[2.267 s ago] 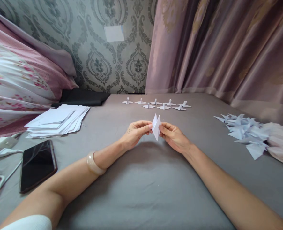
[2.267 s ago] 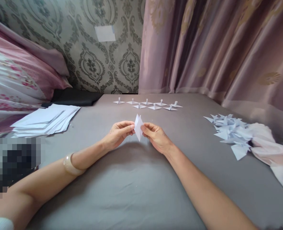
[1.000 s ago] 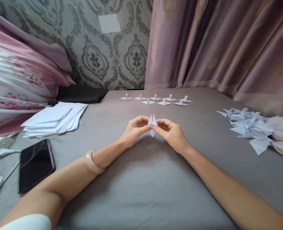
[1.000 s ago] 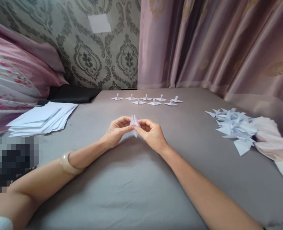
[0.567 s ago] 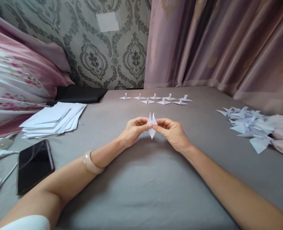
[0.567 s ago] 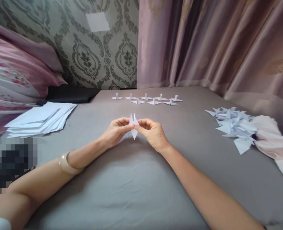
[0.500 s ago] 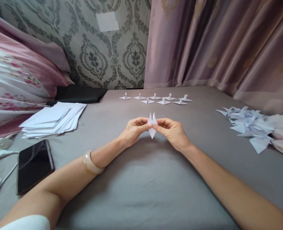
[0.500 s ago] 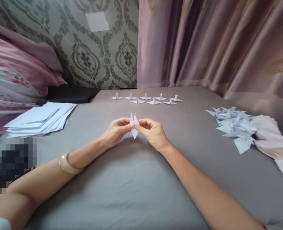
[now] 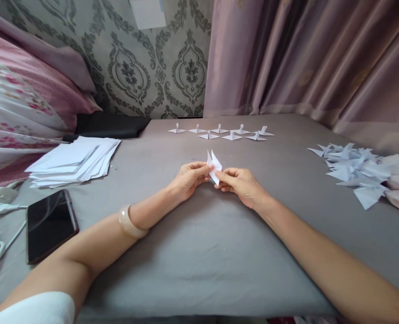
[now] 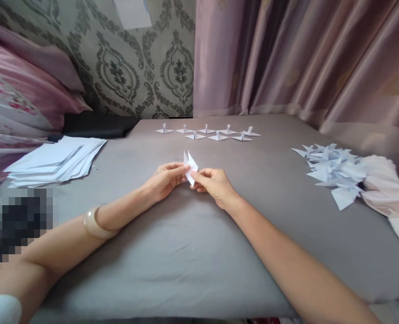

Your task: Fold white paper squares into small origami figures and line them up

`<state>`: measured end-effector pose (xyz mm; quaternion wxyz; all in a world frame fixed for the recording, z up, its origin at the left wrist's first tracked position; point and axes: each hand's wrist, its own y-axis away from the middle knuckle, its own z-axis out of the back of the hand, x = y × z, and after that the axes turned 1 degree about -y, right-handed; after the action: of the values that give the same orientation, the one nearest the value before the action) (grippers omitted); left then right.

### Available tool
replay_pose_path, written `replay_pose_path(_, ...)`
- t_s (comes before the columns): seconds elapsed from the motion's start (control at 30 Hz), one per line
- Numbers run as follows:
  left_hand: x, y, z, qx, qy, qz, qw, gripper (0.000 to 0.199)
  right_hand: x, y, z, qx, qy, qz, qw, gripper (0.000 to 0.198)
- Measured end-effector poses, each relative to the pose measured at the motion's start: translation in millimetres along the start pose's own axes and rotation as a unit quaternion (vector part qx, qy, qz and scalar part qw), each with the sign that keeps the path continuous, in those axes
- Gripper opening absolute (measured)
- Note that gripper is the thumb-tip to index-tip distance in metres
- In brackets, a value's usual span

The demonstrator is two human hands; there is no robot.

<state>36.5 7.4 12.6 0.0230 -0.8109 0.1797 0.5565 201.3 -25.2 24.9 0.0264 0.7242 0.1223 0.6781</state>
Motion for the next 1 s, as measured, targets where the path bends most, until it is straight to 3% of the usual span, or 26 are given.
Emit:
replay_pose_path(0.17, -0.6, 0.6, 0.6, 0.028, -0.015, 0.03, 0.999, 0.022, 0.4, 0.7, -0.5, 0.0, 0.011, 0.003, 1.0, 0.03)
replay_pose_path(0.4, -1.2, 0.6, 0.1, 0.013, 0.008, -0.012, 1.0, 0.019, 2.3, 6.6, -6.1, -0.002, 0.048, 0.013, 0.999, 0.027)
replay_pose_path(0.57, -5.2, 0.9, 1.6, 0.03, 0.011, 0.002, 0.999, 0.019, 0.1, 4.5, -5.4, -0.03, 0.112, 0.09, 0.989, 0.026)
replay_pose_path(0.8, -6.5, 4.4, -4.4, 0.07, 0.072, -0.011, 0.995, 0.015, -9.8, 5.5, -8.6, -0.1, 0.224, 0.176, 0.953, 0.022)
replay_pose_path(1.0, -4.0, 4.8, -6.1, 0.077, 0.064, -0.065, 0.993, 0.015, -9.0, 3.6, -3.7, -0.06, 0.24, 0.191, 0.95, 0.009)
